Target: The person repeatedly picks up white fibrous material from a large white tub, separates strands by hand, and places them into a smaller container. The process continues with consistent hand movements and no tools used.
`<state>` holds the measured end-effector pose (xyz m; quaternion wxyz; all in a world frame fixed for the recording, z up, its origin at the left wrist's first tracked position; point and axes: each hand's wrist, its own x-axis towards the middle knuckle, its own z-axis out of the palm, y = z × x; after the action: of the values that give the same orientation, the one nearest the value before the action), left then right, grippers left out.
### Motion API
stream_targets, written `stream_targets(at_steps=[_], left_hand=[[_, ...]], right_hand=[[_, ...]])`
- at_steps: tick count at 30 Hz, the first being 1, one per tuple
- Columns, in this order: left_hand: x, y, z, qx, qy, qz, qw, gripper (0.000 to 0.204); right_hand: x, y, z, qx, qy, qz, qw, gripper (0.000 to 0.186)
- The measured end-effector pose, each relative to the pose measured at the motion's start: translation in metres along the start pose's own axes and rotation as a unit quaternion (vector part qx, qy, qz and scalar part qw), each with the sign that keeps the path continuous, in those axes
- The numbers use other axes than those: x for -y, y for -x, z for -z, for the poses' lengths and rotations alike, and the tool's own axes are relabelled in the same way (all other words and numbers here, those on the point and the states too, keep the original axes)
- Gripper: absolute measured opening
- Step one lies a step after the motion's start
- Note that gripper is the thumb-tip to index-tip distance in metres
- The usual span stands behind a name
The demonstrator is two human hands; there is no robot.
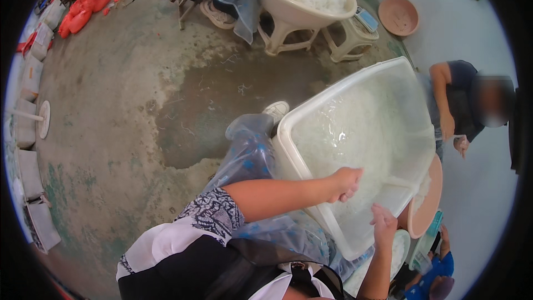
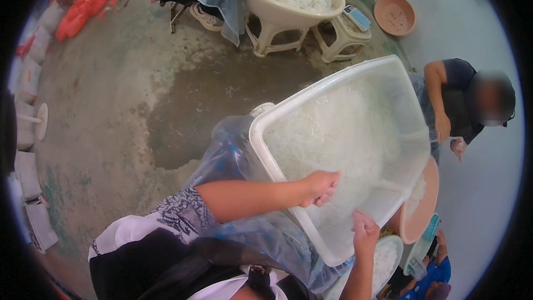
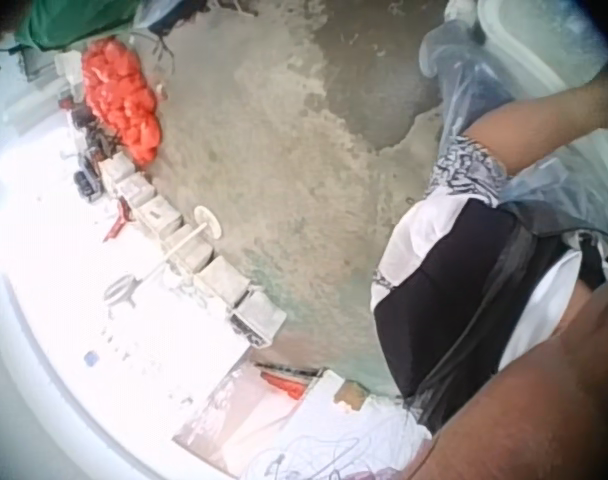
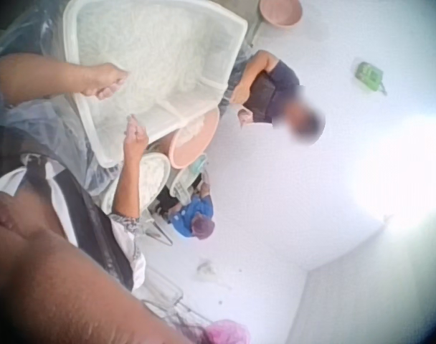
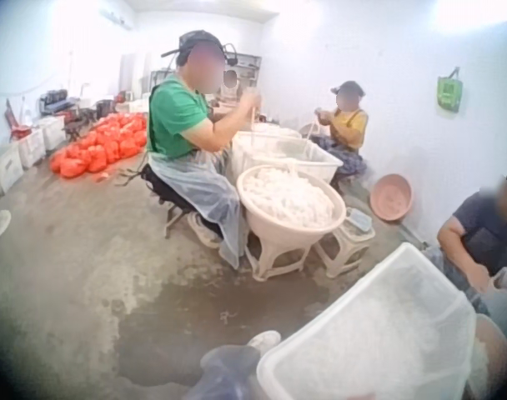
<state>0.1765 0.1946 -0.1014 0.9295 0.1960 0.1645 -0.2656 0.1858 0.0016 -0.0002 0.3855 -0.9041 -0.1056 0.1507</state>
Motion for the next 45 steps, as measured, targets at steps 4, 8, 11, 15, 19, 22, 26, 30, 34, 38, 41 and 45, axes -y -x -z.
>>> stream_targets(at_steps=[4,8,11,15,19,22,26,30,34,38,41,45], left_hand=[[0.029,0.017,-0.026,-0.054,-0.091,0.046,0.993,0.036],[0.081,0.011,-0.062,-0.198,-0.256,0.074,0.943,0.044],[0.062,0.028,-0.032,0.064,-0.009,0.190,0.980,0.048],[0.069,0.013,-0.024,0.061,0.043,0.172,0.982,0.049],[0.055,0.022,-0.044,-0.063,-0.049,0.112,0.991,0.049],[0.075,-0.015,-0.013,0.051,-0.200,-0.015,0.978,0.046],[0.052,-0.015,0.007,0.176,-0.662,-0.271,0.676,0.037],[-0.024,0.104,-0.039,0.189,-0.726,-0.238,0.617,0.033],[-0.024,0.055,-0.008,0.131,-0.591,-0.286,0.743,0.033],[-0.055,0.061,-0.007,0.018,-0.436,-0.296,0.850,0.036],[-0.069,0.062,0.005,-0.077,-0.512,-0.388,0.763,0.037],[-0.057,0.064,-0.003,-0.063,-0.684,-0.311,0.657,0.036]], right_hand=[[0.001,-0.018,0.015,-0.033,0.025,-0.165,0.985,0.012],[-0.007,-0.020,0.008,-0.109,0.115,0.002,0.987,0.010],[0.010,-0.001,-0.016,-0.127,0.203,0.123,0.963,0.010],[0.022,0.031,-0.037,-0.108,0.274,0.249,0.923,0.009],[0.022,0.053,-0.047,-0.020,0.264,0.327,0.907,0.014],[0.010,0.059,-0.030,0.022,0.182,0.115,0.976,0.032],[0.045,0.027,-0.039,0.006,0.134,0.265,0.955,0.057],[0.011,0.012,-0.044,0.221,0.083,0.213,0.948,0.038],[-0.029,0.010,-0.042,0.254,0.026,0.061,0.965,0.015],[-0.072,0.021,-0.023,0.183,0.036,-0.005,0.982,0.022],[-0.088,0.030,-0.020,0.141,0.119,-0.026,0.983,0.024],[-0.106,0.033,-0.019,0.129,0.172,-0.041,0.976,0.022]])
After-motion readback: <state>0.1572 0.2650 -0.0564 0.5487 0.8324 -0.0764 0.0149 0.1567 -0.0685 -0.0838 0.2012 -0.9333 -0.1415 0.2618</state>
